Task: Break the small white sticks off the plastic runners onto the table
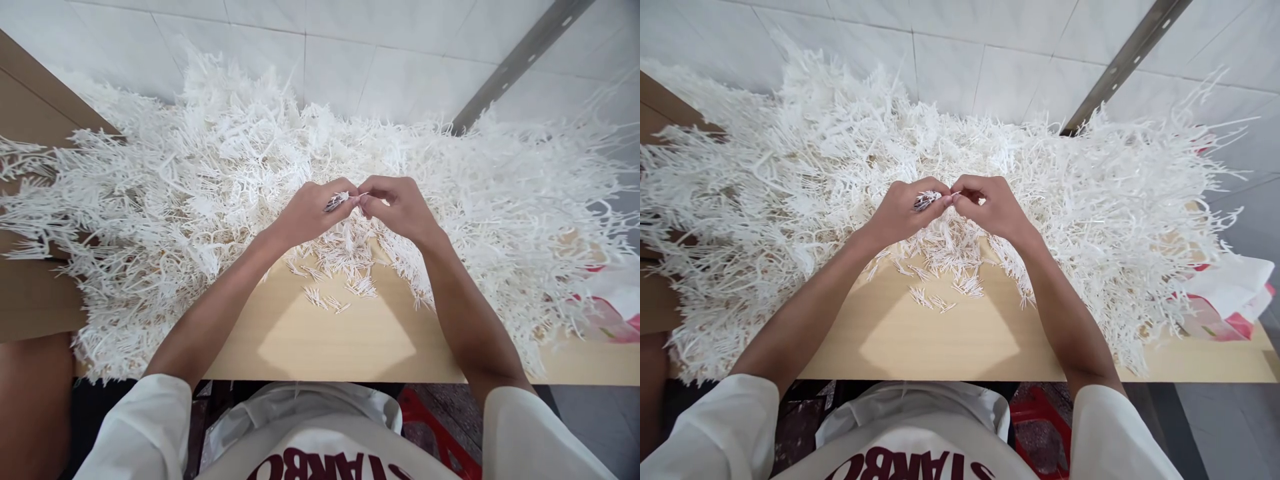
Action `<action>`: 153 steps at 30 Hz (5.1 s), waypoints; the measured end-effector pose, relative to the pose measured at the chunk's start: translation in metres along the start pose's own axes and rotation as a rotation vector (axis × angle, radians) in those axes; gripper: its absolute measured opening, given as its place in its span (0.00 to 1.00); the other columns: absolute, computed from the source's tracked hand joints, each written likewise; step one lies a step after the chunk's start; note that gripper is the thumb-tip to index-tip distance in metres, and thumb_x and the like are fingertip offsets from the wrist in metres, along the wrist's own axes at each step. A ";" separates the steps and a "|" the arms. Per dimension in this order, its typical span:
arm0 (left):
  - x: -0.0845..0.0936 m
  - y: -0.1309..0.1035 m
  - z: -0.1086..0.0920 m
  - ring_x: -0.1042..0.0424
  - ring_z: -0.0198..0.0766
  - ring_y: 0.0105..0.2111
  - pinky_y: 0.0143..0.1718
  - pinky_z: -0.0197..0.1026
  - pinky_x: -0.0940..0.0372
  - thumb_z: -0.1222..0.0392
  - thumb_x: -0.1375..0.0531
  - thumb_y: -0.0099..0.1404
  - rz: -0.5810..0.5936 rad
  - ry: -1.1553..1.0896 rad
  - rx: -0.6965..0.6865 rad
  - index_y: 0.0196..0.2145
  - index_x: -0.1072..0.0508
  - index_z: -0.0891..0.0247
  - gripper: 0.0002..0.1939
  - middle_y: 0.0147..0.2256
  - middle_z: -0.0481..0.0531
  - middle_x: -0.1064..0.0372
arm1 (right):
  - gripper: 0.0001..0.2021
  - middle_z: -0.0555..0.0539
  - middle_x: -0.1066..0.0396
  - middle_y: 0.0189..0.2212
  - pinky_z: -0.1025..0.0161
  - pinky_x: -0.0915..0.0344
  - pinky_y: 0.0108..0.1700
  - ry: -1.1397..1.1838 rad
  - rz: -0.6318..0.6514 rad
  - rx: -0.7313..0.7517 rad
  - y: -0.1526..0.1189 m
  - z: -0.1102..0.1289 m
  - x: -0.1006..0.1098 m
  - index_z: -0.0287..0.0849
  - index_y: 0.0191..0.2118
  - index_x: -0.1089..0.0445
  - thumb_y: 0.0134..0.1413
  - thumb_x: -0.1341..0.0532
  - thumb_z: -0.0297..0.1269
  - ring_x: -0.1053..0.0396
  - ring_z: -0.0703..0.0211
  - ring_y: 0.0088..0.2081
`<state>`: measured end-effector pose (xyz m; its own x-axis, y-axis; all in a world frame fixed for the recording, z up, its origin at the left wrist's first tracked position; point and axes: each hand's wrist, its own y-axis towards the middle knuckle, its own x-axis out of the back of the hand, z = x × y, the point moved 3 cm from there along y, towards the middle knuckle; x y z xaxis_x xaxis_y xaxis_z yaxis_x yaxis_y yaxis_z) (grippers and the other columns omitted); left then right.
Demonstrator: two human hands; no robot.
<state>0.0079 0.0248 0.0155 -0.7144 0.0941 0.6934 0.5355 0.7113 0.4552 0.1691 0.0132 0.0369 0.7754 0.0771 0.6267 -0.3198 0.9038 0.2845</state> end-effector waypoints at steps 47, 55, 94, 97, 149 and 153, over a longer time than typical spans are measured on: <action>-0.004 0.004 0.019 0.48 0.25 0.18 0.18 0.31 0.50 0.59 0.46 0.64 0.080 -0.404 0.207 0.31 0.37 0.61 0.06 0.20 0.42 0.45 | 0.10 0.54 0.43 0.18 0.63 0.44 0.30 -0.443 0.085 0.605 -0.022 0.032 -0.018 0.45 0.20 0.42 0.49 0.47 0.26 0.47 0.65 0.24; 0.018 0.006 0.028 0.50 0.25 0.17 0.18 0.32 0.50 0.50 0.49 0.68 -0.043 -0.415 0.217 0.33 0.37 0.59 0.11 0.19 0.42 0.52 | 0.06 0.50 0.29 0.29 0.63 0.38 0.34 -0.226 -0.122 0.261 -0.014 0.034 0.001 0.45 0.34 0.30 0.57 0.44 0.37 0.35 0.64 0.29; 0.010 0.006 0.046 0.51 0.26 0.17 0.21 0.35 0.52 0.53 0.43 0.65 -0.121 -0.313 0.245 0.28 0.36 0.61 0.11 0.19 0.42 0.47 | 0.16 0.54 0.44 0.16 0.63 0.48 0.30 -0.636 0.018 0.577 -0.028 0.058 -0.015 0.43 0.19 0.40 0.58 0.49 0.29 0.56 0.67 0.21; 0.017 0.006 0.049 0.53 0.25 0.16 0.19 0.33 0.52 0.50 0.45 0.66 -0.150 -0.451 0.284 0.30 0.36 0.60 0.12 0.18 0.41 0.54 | 0.14 0.52 0.35 0.22 0.63 0.45 0.32 -0.537 -0.105 0.328 -0.022 0.051 -0.003 0.44 0.28 0.32 0.63 0.49 0.39 0.45 0.67 0.23; 0.018 0.006 0.010 0.34 0.32 0.31 0.32 0.37 0.40 0.54 0.35 0.57 -0.083 -0.383 0.176 0.36 0.34 0.57 0.13 0.32 0.46 0.32 | 0.14 0.52 0.28 0.31 0.56 0.29 0.42 0.133 -0.080 0.042 0.001 -0.011 -0.014 0.51 0.48 0.37 0.60 0.44 0.48 0.27 0.61 0.34; 0.021 0.008 0.011 0.33 0.32 0.32 0.33 0.37 0.40 0.55 0.38 0.59 -0.051 -0.335 0.178 0.35 0.30 0.59 0.08 0.33 0.47 0.29 | 0.15 0.51 0.27 0.32 0.53 0.28 0.44 0.121 -0.115 0.039 0.000 -0.009 -0.013 0.53 0.51 0.37 0.61 0.45 0.48 0.27 0.58 0.36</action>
<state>-0.0081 0.0399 0.0274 -0.8613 0.2571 0.4383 0.4302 0.8279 0.3597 0.1642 0.0159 0.0223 0.8673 0.0266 0.4971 -0.2445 0.8926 0.3789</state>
